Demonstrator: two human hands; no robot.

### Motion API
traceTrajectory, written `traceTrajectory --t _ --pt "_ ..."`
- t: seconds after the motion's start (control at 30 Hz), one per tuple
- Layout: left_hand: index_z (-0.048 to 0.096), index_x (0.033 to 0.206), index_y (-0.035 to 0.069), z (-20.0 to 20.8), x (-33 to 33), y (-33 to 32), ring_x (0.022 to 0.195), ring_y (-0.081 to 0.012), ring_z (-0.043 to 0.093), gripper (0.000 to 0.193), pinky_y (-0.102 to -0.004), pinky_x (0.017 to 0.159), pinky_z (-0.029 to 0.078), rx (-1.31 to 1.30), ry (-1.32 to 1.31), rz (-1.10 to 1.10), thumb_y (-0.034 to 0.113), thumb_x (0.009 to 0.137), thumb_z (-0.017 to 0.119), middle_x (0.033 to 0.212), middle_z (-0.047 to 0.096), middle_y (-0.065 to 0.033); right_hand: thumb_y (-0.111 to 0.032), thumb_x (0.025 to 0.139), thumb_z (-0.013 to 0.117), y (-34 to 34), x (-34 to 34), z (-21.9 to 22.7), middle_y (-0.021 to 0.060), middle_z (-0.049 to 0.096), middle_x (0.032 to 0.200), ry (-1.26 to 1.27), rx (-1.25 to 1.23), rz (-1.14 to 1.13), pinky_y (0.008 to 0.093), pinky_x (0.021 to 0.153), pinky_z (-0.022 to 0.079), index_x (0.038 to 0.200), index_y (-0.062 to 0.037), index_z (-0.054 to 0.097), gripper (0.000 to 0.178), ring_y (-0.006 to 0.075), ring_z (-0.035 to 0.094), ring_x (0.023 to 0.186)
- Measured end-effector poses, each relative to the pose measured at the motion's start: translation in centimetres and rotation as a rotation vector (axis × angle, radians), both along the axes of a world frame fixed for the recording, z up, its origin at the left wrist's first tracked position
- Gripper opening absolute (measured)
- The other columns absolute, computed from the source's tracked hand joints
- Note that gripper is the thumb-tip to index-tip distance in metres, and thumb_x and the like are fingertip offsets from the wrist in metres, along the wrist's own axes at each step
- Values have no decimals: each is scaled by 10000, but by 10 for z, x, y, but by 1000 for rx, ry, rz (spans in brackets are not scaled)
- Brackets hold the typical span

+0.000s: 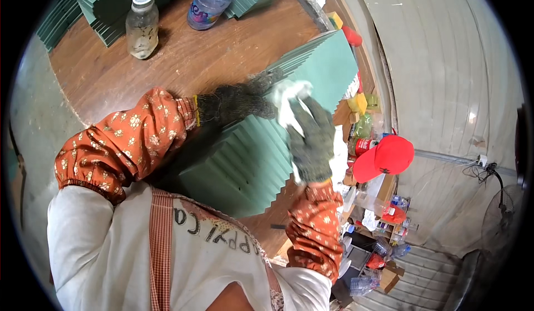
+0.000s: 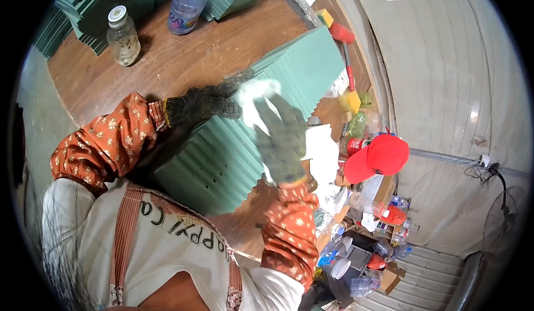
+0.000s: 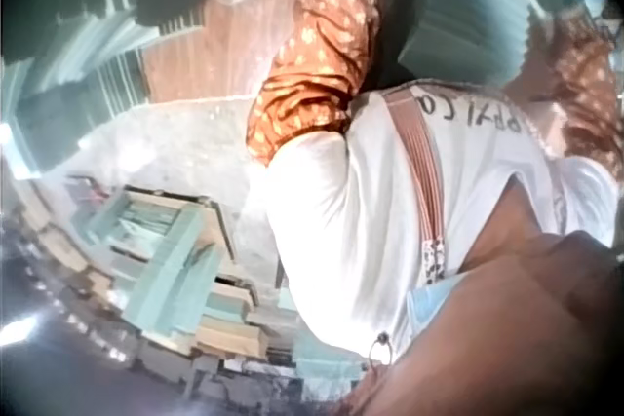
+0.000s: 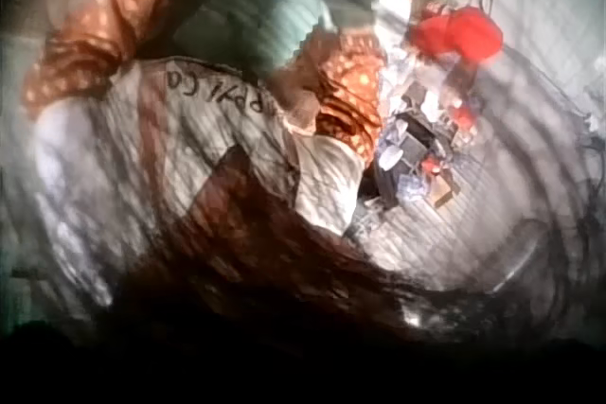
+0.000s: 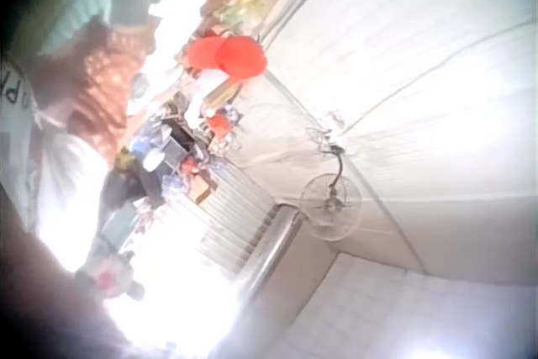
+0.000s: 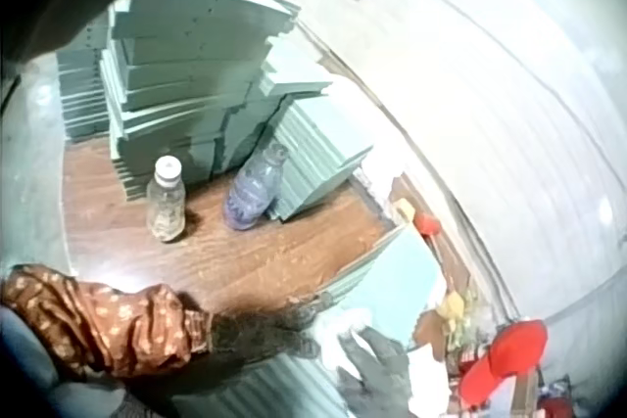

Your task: Wiping down a stack of green panels with a white cloth.

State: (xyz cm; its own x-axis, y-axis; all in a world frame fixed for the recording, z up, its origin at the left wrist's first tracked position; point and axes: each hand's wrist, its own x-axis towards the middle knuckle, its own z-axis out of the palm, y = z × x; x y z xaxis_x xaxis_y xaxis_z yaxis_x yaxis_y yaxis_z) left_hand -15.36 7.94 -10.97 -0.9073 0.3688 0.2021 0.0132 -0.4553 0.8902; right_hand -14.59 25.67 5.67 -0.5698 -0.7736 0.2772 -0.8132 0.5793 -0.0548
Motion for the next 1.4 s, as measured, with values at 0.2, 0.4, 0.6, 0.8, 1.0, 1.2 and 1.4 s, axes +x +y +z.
traceTrajectory --t 0.2,0.4,0.6,0.8,1.0,1.2,1.4 --pt "168 1437 50 72 36 -33 1010 -159 530 779 -303 896 429 -316 12 149 183 818 621 1322 418 -134 -123 713 695 68 42 -2 142 555 1142 -25 36 -243 423 847 427 1164 -142 608 460 313 527 980" --pt "241 1395 27 40 8 -6 983 -146 532 853 -298 862 448 -68 41 157 219 715 718 1229 492 -118 -104 702 676 3 11 3 135 534 1124 21 5 -23 419 780 442 1175 -113 574 484 316 535 912" --pt "393 1292 -14 28 -62 13 990 -147 535 860 -300 826 452 -242 695 451 214 583 824 1171 535 -114 -164 723 664 -34 -2 -1 119 541 1130 94 -12 39 420 786 446 1167 -121 581 453 315 535 926" --pt "342 1355 2 75 49 -51 884 -182 561 715 -293 801 446 217 -167 121 112 738 686 1154 544 -83 -195 770 651 74 43 -7 151 534 1138 41 118 -225 427 823 448 1163 -107 586 408 326 538 963" --pt "224 1419 35 95 85 -71 1220 -262 403 861 -364 1020 326 -13 -253 -162 263 749 714 1371 376 -159 -107 755 681 139 103 -12 156 550 1159 -67 -146 -559 373 831 488 1168 -77 590 423 281 563 1009" --pt "111 1420 48 91 124 -71 1369 -290 91 1074 -429 1099 127 -636 305 4 384 652 782 1466 129 -175 -122 679 691 -1 69 7 117 524 1159 28 55 -79 401 751 457 1146 -143 584 480 295 538 894" --pt "442 1252 -3 -105 -6 -3 1234 -247 372 678 -379 1004 331 -523 993 8 303 724 738 1246 471 -174 -102 729 620 -91 46 9 171 543 1106 12 38 154 430 781 443 1138 -79 586 411 346 534 922"
